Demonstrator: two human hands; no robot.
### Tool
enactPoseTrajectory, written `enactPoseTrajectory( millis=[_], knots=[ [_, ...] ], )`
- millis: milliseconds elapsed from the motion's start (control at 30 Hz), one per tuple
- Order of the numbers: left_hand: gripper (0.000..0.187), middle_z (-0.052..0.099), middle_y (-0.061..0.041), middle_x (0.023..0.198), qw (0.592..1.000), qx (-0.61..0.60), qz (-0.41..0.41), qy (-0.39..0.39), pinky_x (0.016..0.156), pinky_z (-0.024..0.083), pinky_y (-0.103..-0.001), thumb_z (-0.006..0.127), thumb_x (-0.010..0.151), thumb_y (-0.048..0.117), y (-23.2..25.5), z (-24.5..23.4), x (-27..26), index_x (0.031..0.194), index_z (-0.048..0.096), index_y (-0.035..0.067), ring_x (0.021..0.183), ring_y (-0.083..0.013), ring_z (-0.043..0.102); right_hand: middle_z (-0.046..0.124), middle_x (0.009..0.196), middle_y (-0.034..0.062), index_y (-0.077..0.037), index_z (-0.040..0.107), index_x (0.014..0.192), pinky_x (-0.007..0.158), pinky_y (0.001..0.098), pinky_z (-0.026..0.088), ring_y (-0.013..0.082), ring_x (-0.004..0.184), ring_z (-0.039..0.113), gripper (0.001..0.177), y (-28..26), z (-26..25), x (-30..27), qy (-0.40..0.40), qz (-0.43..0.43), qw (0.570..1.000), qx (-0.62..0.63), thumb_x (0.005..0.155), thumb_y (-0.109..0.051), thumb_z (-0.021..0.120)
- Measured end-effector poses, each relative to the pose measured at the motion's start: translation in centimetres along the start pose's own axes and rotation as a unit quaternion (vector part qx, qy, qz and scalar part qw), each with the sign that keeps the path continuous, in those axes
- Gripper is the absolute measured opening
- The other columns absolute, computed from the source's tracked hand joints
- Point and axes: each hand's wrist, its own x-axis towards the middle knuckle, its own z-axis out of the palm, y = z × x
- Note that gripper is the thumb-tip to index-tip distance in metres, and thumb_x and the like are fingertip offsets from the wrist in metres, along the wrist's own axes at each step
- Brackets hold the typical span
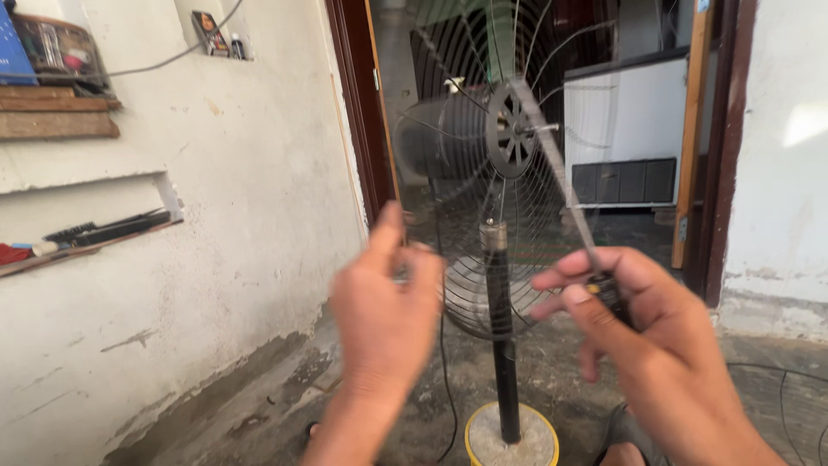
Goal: The person uses a screwdriver and pliers to loosen and remove screws from the rear housing of a standing electric fan. They then detach the front wire cage and set it aside, exposing the fan blades and motor.
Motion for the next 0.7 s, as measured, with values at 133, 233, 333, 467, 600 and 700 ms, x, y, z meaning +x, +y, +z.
enactPoseTrajectory(
  millis=[133, 233, 333, 467, 600, 700],
  knots=[
    [0.037, 0.080, -0.010, 0.085, 0.998, 0.028, 0.056, 0.023, 0.054, 0.055, -0.029, 0.065, 0.093, 0.011, -2.4, -2.1, 0.9, 0.129, 0.071, 0.003, 0.068, -0.0111, 0.074, 0.077, 0.097, 0.0204, 0.002, 0.061, 0.111, 0.040, 0.0294, 0.038, 0.0172, 0.061, 0.061, 0.014, 2.5, -1.4, 0.5, 0.036, 0.116, 0.992, 0.013, 0.097, -0.001, 0.060],
    [0.031, 0.079, -0.010, 0.083, 0.996, 0.083, 0.020, 0.020, 0.054, 0.052, -0.029, 0.065, 0.096, 0.012, -4.5, -2.4, 1.5, 0.125, 0.073, 0.006, 0.066, -0.0183, 0.073, 0.074, 0.093, 0.0203, 0.002, 0.060, 0.107, 0.033, 0.0294, 0.029, 0.0164, 0.048, 0.051, 0.012, 4.9, -1.9, 0.4, 0.044, 0.156, 0.986, 0.048, 0.095, 0.000, 0.060],
    [0.027, 0.077, -0.007, 0.099, 0.999, 0.038, -0.001, 0.018, 0.056, 0.056, -0.026, 0.060, 0.097, 0.008, -6.5, -2.6, 3.3, 0.120, 0.074, 0.006, 0.076, -0.0155, 0.076, 0.073, 0.092, 0.0199, 0.003, 0.062, 0.109, 0.031, 0.0308, 0.026, 0.0184, 0.044, 0.050, 0.014, 6.9, -2.1, 0.6, 0.065, 0.177, 0.981, 0.037, 0.097, -0.004, 0.062],
    [0.027, 0.077, -0.006, 0.102, 0.999, -0.015, -0.036, 0.030, 0.052, 0.061, -0.025, 0.055, 0.099, 0.005, -8.5, -3.4, 5.3, 0.122, 0.068, 0.006, 0.077, -0.0121, 0.077, 0.074, 0.097, 0.0155, -0.003, 0.066, 0.125, 0.036, 0.0316, 0.040, 0.0173, 0.043, 0.054, 0.029, 8.1, -2.3, 0.9, 0.042, 0.175, 0.980, -0.089, 0.097, -0.009, 0.061],
    [0.026, 0.079, -0.006, 0.097, 0.996, -0.027, -0.061, 0.056, 0.051, 0.056, -0.026, 0.054, 0.100, 0.005, -9.1, -3.2, 5.9, 0.123, 0.067, 0.004, 0.074, -0.0116, 0.074, 0.074, 0.090, 0.0080, -0.007, 0.067, 0.125, 0.052, 0.0311, 0.049, 0.0126, 0.050, 0.068, 0.036, 7.7, -2.0, 1.2, 0.026, 0.144, 0.959, -0.244, 0.097, -0.029, 0.063],
    [0.025, 0.079, -0.006, 0.099, 0.994, 0.019, -0.071, 0.081, 0.057, 0.056, -0.028, 0.054, 0.102, 0.006, -9.1, -2.8, 5.6, 0.123, 0.068, 0.003, 0.076, -0.0137, 0.074, 0.076, 0.089, 0.0135, -0.018, 0.064, 0.147, 0.053, 0.0458, 0.052, 0.0275, 0.056, 0.061, 0.044, 7.1, -2.3, 2.0, 0.034, 0.223, 0.916, -0.331, 0.108, -0.036, 0.056]
  ],
)
